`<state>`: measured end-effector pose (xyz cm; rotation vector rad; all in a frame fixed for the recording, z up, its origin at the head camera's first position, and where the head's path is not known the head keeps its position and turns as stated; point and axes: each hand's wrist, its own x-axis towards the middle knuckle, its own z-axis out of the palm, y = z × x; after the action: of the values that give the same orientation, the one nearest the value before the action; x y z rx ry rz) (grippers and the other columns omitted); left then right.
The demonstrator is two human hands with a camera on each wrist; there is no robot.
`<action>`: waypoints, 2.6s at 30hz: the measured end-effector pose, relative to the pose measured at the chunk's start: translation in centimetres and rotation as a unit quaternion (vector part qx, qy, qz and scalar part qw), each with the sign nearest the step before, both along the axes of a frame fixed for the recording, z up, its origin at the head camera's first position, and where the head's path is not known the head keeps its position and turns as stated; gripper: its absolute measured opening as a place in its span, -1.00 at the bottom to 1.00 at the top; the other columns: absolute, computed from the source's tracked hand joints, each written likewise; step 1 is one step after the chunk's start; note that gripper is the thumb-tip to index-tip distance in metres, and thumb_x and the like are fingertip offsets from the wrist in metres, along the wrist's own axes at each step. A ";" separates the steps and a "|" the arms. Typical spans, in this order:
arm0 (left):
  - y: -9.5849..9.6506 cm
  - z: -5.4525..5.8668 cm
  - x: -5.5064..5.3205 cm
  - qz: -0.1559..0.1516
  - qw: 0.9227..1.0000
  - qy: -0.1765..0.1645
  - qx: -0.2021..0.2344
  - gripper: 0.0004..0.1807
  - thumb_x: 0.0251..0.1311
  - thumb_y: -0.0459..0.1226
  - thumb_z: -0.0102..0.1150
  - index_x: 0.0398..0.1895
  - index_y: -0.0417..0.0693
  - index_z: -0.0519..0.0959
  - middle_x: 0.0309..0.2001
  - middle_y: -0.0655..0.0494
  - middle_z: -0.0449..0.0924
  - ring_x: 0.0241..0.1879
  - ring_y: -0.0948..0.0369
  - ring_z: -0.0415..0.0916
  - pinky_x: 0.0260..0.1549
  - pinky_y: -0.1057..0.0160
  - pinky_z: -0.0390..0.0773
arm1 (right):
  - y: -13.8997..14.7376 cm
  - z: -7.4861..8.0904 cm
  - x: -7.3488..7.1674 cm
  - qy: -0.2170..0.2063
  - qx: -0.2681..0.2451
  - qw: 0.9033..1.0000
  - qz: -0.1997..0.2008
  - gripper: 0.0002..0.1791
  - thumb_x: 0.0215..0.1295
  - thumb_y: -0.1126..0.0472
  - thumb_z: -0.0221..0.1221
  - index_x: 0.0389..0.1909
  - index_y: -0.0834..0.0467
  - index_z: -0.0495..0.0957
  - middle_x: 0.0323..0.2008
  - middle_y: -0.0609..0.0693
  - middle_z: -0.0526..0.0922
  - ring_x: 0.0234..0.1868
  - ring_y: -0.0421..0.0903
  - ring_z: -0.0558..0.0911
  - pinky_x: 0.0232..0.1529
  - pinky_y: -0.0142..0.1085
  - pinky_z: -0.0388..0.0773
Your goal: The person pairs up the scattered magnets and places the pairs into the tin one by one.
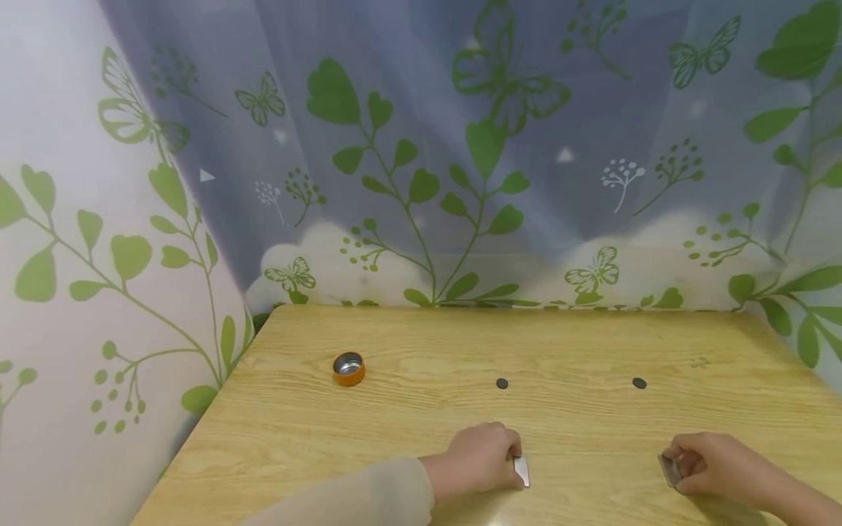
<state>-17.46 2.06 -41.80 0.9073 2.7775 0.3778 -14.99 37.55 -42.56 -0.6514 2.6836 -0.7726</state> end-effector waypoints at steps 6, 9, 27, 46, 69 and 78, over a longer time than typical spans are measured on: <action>0.4 0.2 0.0 -0.002 1.000 -0.018 -0.001 -0.72 -0.12 0.00 0.43 -0.38 0.12 0.60 -0.51 0.41 0.39 -0.49 0.42 0.27 -0.49 0.44 0.34 | -0.4 0.0 0.0 -0.027 -0.004 1.000 -0.008 -0.70 0.00 0.22 0.37 -0.26 0.26 0.55 -0.46 -0.20 0.55 -0.45 -0.37 0.47 -0.47 -0.38 0.45; 0.7 0.3 0.0 -0.004 1.000 -0.026 0.000 -0.72 -0.12 -0.02 0.44 -0.41 0.10 0.60 -0.52 0.40 0.38 -0.49 0.40 0.26 -0.48 0.44 0.33 | -0.6 0.1 0.0 -0.035 -0.008 0.999 -0.009 -0.71 0.00 0.23 0.37 -0.27 0.24 0.54 -0.47 -0.20 0.53 -0.46 -0.37 0.45 -0.48 -0.38 0.43; 2.1 0.5 0.3 0.002 1.000 -0.021 0.009 -0.73 -0.15 -0.10 0.47 -0.52 -0.01 0.58 -0.52 0.33 0.46 -0.54 0.41 0.28 -0.49 0.51 0.34 | -0.7 -0.1 0.2 -0.019 -0.034 0.999 0.017 -0.73 -0.03 0.28 0.37 -0.31 0.24 0.53 -0.54 -0.28 0.49 -0.52 -0.38 0.41 -0.55 -0.39 0.40; 2.5 0.8 0.2 0.008 1.000 -0.014 -0.011 -0.74 -0.13 -0.09 0.46 -0.49 -0.01 0.61 -0.54 0.33 0.48 -0.57 0.42 0.29 -0.55 0.52 0.33 | -1.7 -0.3 0.0 -0.009 -0.032 0.999 0.026 -0.73 -0.03 0.27 0.36 -0.30 0.25 0.53 -0.57 -0.30 0.49 -0.53 -0.38 0.42 -0.51 -0.40 0.40; 3.2 0.6 0.3 0.017 1.000 -0.007 -0.010 -0.73 -0.14 -0.07 0.46 -0.48 0.00 0.61 -0.55 0.33 0.48 -0.60 0.42 0.30 -0.58 0.52 0.33 | -2.8 0.1 -0.1 -0.039 -0.036 0.999 0.011 -0.69 0.00 0.25 0.36 -0.24 0.26 0.53 -0.53 -0.23 0.50 -0.53 -0.35 0.41 -0.53 -0.41 0.40; 3.6 0.8 0.4 0.024 0.999 -0.024 -0.014 -0.71 -0.13 -0.07 0.45 -0.38 0.00 0.65 -0.47 0.33 0.55 -0.57 0.43 0.34 -0.56 0.53 0.36 | -3.1 0.3 -0.2 -0.040 -0.040 0.998 0.016 -0.69 0.01 0.24 0.36 -0.24 0.26 0.53 -0.53 -0.22 0.49 -0.52 -0.35 0.41 -0.50 -0.40 0.41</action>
<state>-17.10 5.68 -41.00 0.8163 2.7567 0.3629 -15.17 34.46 -42.27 -0.6667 2.5758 -0.8828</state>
